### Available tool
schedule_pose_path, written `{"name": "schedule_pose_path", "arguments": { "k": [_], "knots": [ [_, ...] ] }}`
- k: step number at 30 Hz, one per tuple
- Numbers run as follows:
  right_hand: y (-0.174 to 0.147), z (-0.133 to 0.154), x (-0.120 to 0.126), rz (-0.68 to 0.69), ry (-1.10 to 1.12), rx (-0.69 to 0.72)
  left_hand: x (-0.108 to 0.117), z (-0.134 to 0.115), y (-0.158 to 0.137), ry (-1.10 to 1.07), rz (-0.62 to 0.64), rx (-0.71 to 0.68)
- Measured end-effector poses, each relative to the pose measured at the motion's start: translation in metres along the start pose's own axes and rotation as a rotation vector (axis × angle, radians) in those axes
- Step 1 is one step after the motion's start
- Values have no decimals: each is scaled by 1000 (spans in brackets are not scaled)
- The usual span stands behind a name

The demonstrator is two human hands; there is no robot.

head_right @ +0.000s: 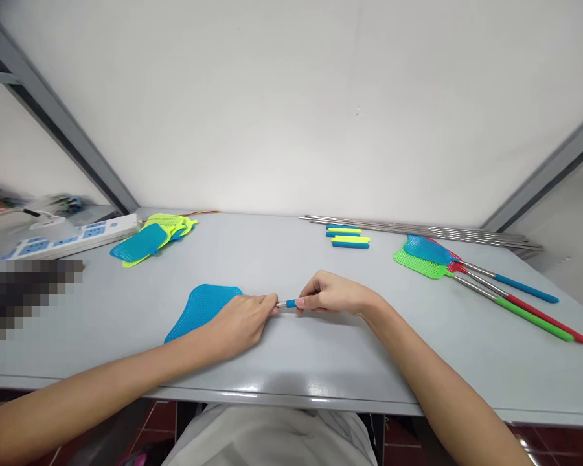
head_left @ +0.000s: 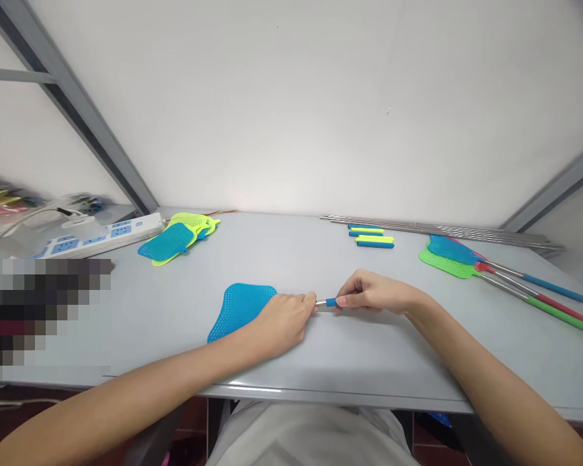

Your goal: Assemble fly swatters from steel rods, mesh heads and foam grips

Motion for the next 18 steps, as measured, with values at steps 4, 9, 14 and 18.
{"name": "schedule_pose_path", "arguments": {
  "k": [4,9,14,18],
  "knots": [
    [-6,11,0,-14,-45,19,6,5,5,-20,-65,-46],
    [-13,21,0,84,-83,15,16,8,7,-1,-187,-132],
    [-1,19,-15,-6,-134,102,20,3,10,33,-224,-206],
    [4,21,-23,-291,-154,188,36,7,4,-34,-428,-181]
  ]
}}
Point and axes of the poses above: each hand's wrist, its own y-axis towards the middle knuckle, its own x-axis out of the back of the hand, z = x × y, the point moved 1 cm from there along y, towards the middle knuckle, and after that the axes turned 7 degrees about x, right-handed, at the moved point
